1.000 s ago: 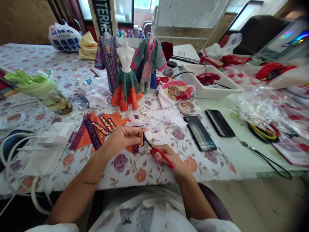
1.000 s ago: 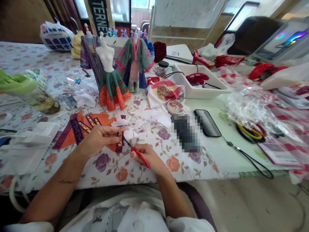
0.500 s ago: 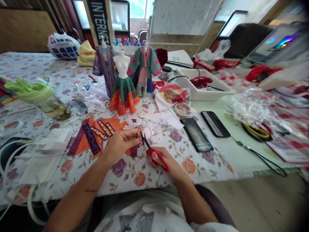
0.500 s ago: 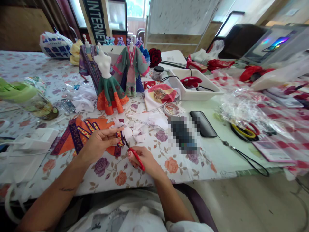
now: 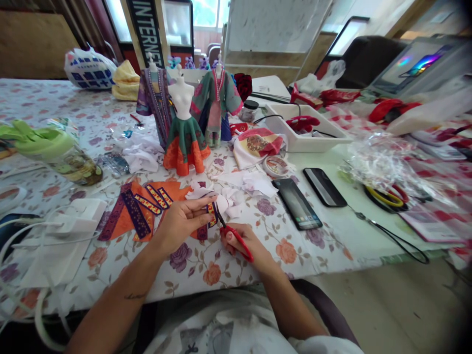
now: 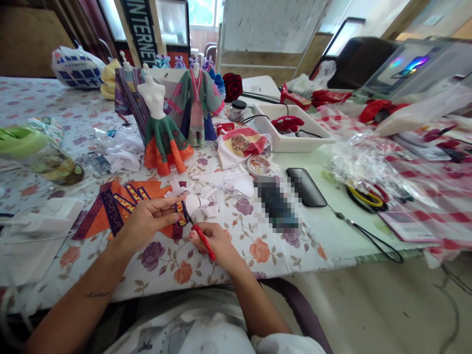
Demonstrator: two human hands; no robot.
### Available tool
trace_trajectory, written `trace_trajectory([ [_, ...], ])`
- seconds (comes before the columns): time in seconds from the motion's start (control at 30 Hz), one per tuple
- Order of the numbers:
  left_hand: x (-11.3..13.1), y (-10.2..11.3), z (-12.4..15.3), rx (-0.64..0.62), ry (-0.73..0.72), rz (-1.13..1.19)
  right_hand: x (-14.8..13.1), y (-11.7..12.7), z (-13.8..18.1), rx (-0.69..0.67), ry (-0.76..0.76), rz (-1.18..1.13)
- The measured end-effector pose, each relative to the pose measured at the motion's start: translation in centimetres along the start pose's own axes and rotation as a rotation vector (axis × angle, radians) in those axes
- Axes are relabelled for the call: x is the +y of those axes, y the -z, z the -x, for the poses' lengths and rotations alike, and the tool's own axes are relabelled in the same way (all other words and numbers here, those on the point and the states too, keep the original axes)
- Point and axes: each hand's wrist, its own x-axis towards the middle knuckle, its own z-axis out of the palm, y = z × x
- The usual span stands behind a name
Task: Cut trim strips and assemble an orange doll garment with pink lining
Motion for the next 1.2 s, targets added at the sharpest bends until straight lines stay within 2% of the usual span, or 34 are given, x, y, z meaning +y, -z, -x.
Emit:
trace_trajectory([
  [0.67,0.0,-0.2,0.1,-0.013,0.009,-0.015,1.1,-0.4,-0.3,0.081,0.02,-0.084],
  [1.2,-0.1,-0.3,0.0,-0.016,0.001,0.02,0.8,-0.7,-0.1,0.122,0.062,-0.005],
])
